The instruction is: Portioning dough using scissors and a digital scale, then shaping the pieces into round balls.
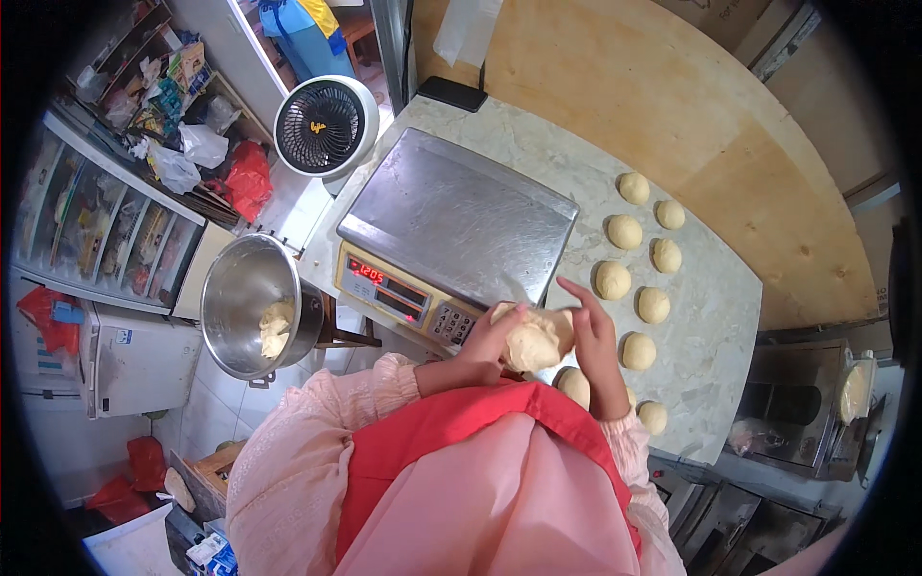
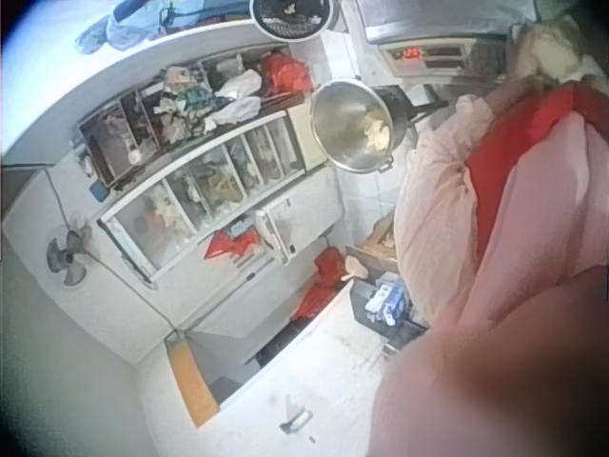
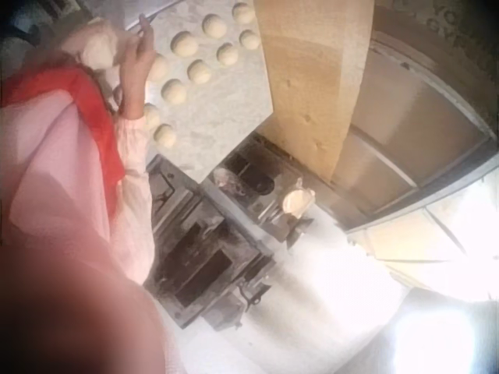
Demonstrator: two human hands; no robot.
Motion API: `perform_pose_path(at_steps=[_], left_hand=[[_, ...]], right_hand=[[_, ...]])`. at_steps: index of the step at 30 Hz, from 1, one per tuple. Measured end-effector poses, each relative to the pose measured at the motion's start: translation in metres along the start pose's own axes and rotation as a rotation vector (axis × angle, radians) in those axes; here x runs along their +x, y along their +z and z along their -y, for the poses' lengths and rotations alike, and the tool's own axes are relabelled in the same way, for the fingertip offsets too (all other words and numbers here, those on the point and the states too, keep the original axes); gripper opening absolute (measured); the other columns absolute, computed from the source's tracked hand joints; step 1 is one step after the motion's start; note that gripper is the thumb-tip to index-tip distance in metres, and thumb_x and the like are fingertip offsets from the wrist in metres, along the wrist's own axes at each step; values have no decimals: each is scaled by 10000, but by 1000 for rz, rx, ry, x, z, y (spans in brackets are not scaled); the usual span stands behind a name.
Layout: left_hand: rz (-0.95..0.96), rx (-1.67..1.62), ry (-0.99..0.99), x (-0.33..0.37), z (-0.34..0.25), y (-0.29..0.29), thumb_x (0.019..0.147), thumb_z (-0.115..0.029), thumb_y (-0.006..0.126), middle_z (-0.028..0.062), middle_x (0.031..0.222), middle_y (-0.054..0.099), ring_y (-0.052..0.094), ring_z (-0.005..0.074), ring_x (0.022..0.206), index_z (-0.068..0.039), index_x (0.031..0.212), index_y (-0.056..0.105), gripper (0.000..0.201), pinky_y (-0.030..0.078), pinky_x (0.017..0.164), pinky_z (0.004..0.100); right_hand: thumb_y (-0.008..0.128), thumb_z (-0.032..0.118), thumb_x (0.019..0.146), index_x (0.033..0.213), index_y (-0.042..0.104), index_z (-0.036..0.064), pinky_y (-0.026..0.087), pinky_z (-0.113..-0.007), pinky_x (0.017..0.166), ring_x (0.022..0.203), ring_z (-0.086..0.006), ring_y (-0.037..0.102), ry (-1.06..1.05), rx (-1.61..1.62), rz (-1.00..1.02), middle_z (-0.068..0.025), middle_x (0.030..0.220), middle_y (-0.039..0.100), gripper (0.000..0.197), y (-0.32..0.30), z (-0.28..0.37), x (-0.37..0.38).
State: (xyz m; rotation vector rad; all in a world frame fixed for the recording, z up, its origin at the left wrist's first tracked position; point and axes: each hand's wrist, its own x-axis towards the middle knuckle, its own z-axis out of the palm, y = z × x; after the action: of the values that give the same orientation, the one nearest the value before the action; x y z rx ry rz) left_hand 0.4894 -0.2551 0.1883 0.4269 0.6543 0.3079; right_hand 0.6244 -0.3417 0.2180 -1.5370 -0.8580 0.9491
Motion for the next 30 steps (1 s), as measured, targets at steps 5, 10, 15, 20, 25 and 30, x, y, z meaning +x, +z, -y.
perform_pose_path(at_steps=[5,10,15,20,25,30], left_hand=[[148,-294,-266,0,-2,-24,839,-436,406,118,1038,554,546,233,945,-19,1090,476,491,414,848,362],[99,-202,-281,-20,-3,-34,857,-415,364,114,999,566,563,222,891,-28,1046,499,451,431,810,345],[86,-105,-174,-29,-7,-36,852,-422,366,118,996,566,558,230,892,-23,1057,493,466,428,813,345],[102,-187,-214,-24,1,-42,840,-433,378,124,1001,563,554,243,899,-17,1064,491,487,419,826,353],[204,-385,-128,-25,4,-55,834,-411,385,133,1014,557,540,269,922,-17,1059,495,467,399,849,383],[430,-593,-103,-19,10,-60,848,-399,342,156,1041,543,518,304,965,-22,1005,494,435,383,866,419]], right_hand=[[489,395,798,1173,454,105,419,-359,766,943,-250,510,-230,-834,-195,-95,1163,463,476,-9,-31,81],[467,472,779,1191,435,123,267,-593,858,1138,-269,370,-132,-1270,-247,-40,1291,363,541,-18,-54,121],[484,460,772,1197,428,126,265,-588,867,1146,-273,359,-139,-1338,-215,-34,1288,366,543,-9,-44,119],[520,375,778,1203,425,128,286,-549,879,1106,-281,396,-284,-1227,-311,-52,1249,407,500,-16,-49,106],[559,246,775,1165,471,137,435,-349,714,831,-290,553,-395,-901,-75,-147,978,555,414,-1,-31,54],[516,206,814,1145,496,127,450,-321,665,735,-240,580,-135,-702,280,-146,882,582,341,14,-13,8]])
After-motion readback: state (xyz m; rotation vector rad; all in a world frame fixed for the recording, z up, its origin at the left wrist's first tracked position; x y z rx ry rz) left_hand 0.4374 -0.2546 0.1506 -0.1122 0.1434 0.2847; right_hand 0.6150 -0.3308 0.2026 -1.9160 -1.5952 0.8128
